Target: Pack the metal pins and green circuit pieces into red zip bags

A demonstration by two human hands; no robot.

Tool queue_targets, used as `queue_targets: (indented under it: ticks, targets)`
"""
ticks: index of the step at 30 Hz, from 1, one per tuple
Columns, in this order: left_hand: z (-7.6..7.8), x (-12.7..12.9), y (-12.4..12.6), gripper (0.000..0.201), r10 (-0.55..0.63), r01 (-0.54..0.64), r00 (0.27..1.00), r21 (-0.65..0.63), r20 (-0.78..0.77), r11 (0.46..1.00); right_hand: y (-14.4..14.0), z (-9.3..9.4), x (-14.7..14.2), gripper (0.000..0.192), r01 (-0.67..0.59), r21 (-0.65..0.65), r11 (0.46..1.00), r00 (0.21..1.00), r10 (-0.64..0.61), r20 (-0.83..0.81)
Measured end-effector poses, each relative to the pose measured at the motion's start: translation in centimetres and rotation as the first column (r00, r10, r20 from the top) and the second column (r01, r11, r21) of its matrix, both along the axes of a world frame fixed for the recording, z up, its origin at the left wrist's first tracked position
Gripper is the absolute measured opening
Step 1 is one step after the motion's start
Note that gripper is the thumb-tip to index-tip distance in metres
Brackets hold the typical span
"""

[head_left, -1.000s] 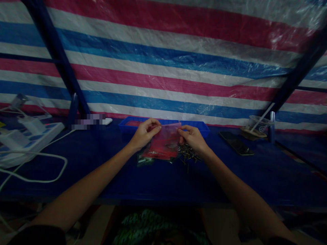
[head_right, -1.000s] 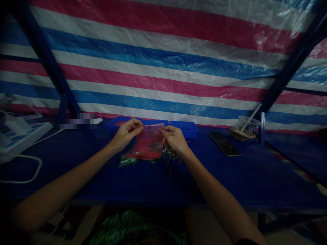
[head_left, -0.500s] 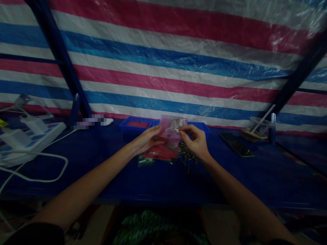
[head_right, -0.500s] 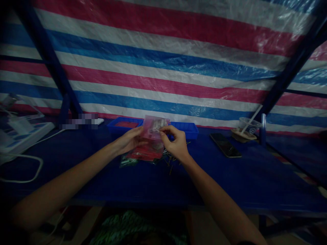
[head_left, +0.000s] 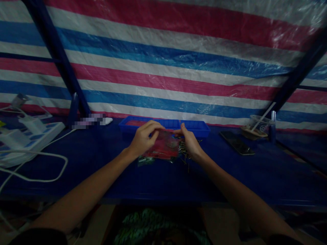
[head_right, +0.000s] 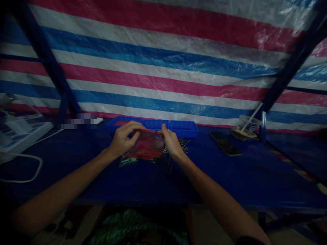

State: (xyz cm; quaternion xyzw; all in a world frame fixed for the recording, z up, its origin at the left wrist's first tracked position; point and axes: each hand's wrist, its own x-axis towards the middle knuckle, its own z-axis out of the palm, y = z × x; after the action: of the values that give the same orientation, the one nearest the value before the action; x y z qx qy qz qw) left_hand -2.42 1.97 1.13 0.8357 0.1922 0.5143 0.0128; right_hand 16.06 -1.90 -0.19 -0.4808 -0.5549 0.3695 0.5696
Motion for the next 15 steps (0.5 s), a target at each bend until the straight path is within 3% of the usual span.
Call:
queue_targets:
  ticks: [4, 6, 8, 10, 12, 14, 15]
  targets:
    - [-0.5, 0.1, -0.4, 0.028, -0.085, 0.122, 0.980, 0.201, -0.182, 0.972, -0.5, 0.6, -0.5, 0.043, -0.209, -0.111, 0.972, 0.923, 0.159, -0.350]
    - [-0.7, 0.3, -0.6, 0.030, -0.113, 0.176, 0.958, 0.228, -0.264, 0.958, -0.7, 0.7, -0.8, 0.031, -0.265, -0.114, 0.957, 0.887, 0.196, -0.418]
    - [-0.8, 0.6, -1.0, 0.029, -0.155, 0.224, 0.937, 0.194, -0.314, 0.955, -0.8, 0.6, -0.9, 0.024, -0.245, -0.117, 0.963, 0.888, 0.174, -0.426]
    - [-0.7, 0.9, -1.5, 0.028, -0.219, 0.258, 0.918, 0.081, -0.330, 0.963, -0.8, 0.6, -0.7, 0.021, -0.143, -0.092, 0.985, 0.927, 0.101, -0.362]
    - [-0.5, 1.2, -1.8, 0.032, -0.288, 0.269, 0.917, -0.104, -0.277, 0.957, -0.9, 0.6, -0.4, 0.017, 0.008, 0.048, 0.999, 0.982, 0.001, -0.187]
    - [-0.3, 1.4, -1.8, 0.040, -0.342, 0.278, 0.932, -0.363, -0.123, 0.889, -1.1, 0.8, 0.0, 0.013, 0.100, 0.296, 0.950, 0.988, -0.130, 0.081]
    - [-0.3, 1.4, -1.5, 0.046, -0.355, 0.304, 0.935, -0.505, -0.006, 0.808, -1.2, 0.9, 0.1, 0.014, 0.090, 0.420, 0.903, 0.956, -0.196, 0.217]
